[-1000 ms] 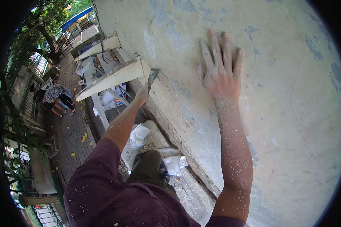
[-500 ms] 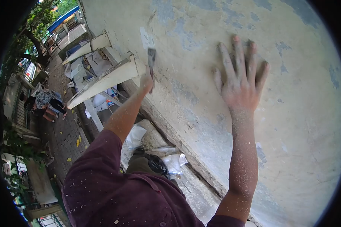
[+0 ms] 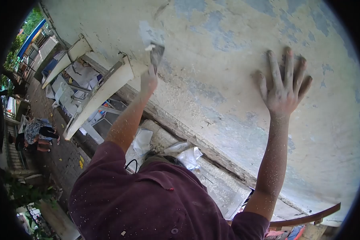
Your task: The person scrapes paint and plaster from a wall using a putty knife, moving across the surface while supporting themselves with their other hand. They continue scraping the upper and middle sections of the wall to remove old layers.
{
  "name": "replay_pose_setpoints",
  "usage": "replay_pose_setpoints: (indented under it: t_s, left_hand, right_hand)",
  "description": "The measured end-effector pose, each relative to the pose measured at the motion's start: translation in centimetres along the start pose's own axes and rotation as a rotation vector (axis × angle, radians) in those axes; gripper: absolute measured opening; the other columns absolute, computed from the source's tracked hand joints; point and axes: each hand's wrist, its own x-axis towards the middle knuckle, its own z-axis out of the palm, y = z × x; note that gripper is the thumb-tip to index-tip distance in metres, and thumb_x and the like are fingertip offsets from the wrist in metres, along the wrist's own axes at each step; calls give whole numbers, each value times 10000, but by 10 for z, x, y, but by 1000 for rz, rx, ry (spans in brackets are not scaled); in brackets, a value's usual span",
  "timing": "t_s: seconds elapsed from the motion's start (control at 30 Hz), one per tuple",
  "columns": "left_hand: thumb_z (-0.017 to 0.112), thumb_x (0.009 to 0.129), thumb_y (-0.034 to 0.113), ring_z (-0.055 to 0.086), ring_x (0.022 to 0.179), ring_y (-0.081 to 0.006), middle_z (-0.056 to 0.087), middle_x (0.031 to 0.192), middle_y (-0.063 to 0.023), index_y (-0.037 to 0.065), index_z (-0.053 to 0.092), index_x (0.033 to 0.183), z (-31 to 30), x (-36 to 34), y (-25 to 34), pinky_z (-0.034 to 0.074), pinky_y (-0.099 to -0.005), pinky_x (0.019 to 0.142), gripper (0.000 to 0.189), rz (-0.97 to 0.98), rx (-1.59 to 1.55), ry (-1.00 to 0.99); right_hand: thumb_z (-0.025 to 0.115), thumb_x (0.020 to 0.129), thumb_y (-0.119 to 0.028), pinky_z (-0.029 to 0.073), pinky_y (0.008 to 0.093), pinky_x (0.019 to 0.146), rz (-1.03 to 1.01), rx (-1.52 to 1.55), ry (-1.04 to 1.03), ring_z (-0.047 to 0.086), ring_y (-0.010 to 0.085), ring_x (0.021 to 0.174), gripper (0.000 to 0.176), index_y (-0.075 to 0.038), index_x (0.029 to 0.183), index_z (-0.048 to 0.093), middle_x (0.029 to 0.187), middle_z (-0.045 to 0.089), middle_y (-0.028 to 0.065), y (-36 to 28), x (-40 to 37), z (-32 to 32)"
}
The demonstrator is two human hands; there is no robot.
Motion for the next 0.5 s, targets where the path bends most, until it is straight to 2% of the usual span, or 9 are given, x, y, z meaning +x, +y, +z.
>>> replay_pose_setpoints:
  t_s: [0.03, 0.07, 0.13, 0.2, 0.27, 0.33, 0.37, 0.43, 0.5]
  left_hand:
    - [546, 829, 82, 612, 737, -404, 573, 675, -250, -4, 476, 1134, 20, -34, -24, 478, -483, 602, 324, 32, 12, -38]
    - [525, 850, 117, 613, 721, -403, 587, 707, -249, -1, 487, 1133, 39, -66, -48, 475, -480, 589, 309, -29, -69, -74]
    - [504, 870, 152, 615, 705, -402, 602, 739, -248, 1, 497, 1131, 39, -61, -65, 473, -477, 576, 302, -74, -154, -97]
    - [443, 912, 258, 614, 718, -412, 626, 806, -246, -21, 555, 1060, 4, -18, -38, 480, -457, 586, 336, -216, -233, -151]
    - [338, 942, 348, 601, 759, -435, 627, 839, -247, -9, 607, 989, -37, 42, -11, 476, -466, 631, 450, -19, -27, 55]
    - [357, 940, 332, 592, 755, -448, 608, 796, -266, -10, 624, 944, -89, 89, 23, 460, -496, 628, 434, -103, -330, 71]
    - [357, 940, 332, 592, 755, -448, 608, 796, -266, -10, 624, 944, -86, 85, 19, 460, -496, 628, 434, -93, -337, 50]
    - [365, 941, 336, 591, 755, -444, 601, 792, -269, -9, 625, 945, -71, 68, 6, 452, -501, 638, 432, -225, -328, -89]
    - [344, 946, 396, 591, 782, -444, 604, 790, -271, -21, 623, 910, -57, 10, -12, 460, -493, 673, 503, -295, -352, -285]
  right_hand:
    - [486, 833, -614, 25, 456, 1132, -2, 13, 30, 191, 226, 1396, 543, -411, 1333, 433, 1483, 289, -56, -1, -1, 1]
    - [487, 845, -584, 16, 453, 1131, -7, 13, 64, 200, 237, 1394, 527, -367, 1325, 467, 1466, 329, -33, -3, 0, 2]
    - [485, 847, -575, 16, 450, 1132, 8, 17, 82, 208, 242, 1392, 521, -351, 1318, 482, 1457, 347, -22, -5, 0, 3]
    - [486, 856, -537, 19, 441, 1133, 5, -4, 90, 227, 256, 1385, 501, -313, 1304, 510, 1438, 382, 3, -5, 2, 2]
    - [482, 860, -535, 14, 436, 1134, 8, 2, 110, 224, 252, 1386, 502, -305, 1305, 511, 1438, 381, 1, -8, 6, 4]
    - [462, 872, -536, -33, 436, 1128, 16, -3, 96, 189, 258, 1397, 518, -270, 1315, 504, 1456, 351, 14, -5, 3, 5]
    - [462, 872, -536, -33, 436, 1128, 27, -15, 78, 189, 258, 1397, 518, -270, 1315, 504, 1456, 351, 14, -9, 1, 7]
    - [439, 881, -544, -91, 442, 1116, 107, -5, 137, 130, 274, 1409, 543, -245, 1332, 485, 1486, 290, 41, -17, 0, 15]
    - [403, 888, -562, -152, 447, 1093, 194, -2, 116, 41, 292, 1418, 621, -176, 1373, 427, 1511, 207, 98, -35, -1, 20]
